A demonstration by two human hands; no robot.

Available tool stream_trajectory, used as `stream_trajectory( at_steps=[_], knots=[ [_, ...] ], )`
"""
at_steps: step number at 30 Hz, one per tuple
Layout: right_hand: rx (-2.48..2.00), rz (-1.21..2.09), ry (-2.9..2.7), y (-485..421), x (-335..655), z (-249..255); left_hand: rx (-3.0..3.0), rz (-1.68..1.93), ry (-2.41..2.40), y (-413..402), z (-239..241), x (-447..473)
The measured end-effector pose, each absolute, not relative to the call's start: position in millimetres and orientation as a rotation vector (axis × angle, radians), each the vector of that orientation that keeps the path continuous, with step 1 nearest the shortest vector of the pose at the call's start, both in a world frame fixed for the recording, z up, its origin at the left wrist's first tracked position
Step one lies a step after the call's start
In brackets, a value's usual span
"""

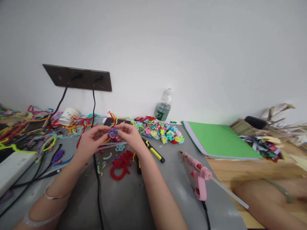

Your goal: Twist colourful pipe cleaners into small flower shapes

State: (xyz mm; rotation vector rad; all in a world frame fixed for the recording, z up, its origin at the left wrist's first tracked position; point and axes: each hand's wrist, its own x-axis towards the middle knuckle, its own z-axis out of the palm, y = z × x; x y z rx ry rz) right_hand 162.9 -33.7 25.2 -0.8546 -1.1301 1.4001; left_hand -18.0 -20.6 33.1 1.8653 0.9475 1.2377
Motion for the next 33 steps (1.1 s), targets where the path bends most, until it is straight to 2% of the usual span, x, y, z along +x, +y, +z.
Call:
stream_trajectory(
  at_steps=[5, 11, 18, 26, 33],
  knots=[
    [-0.868, 1.471, -1.115, -36.8, 163.0, 29.7, 2.205, 1.267, 0.925, -19.1, 32.3, -22.6],
    [-0.858, 1.513, -1.120, -39.8, 156.6, 31.8, 2.292, 1.363, 0.914, -21.8, 34.3, -21.3],
    [-0.879, 1.483, -1.252, -41.9, 166.1, 36.4, 2.276, 1.207, 0.930, -23.1, 40.3, -24.8],
    [-0.819, 1.277, -1.304, -39.9, 165.2, 36.8, 1.693, 1.255, 0.998, -24.7, 35.7, -15.5],
    [-0.865, 1.225, -1.366, -39.3, 159.1, 33.9, 1.533, 1.130, 1.007, -23.9, 33.4, -11.2]
  ],
)
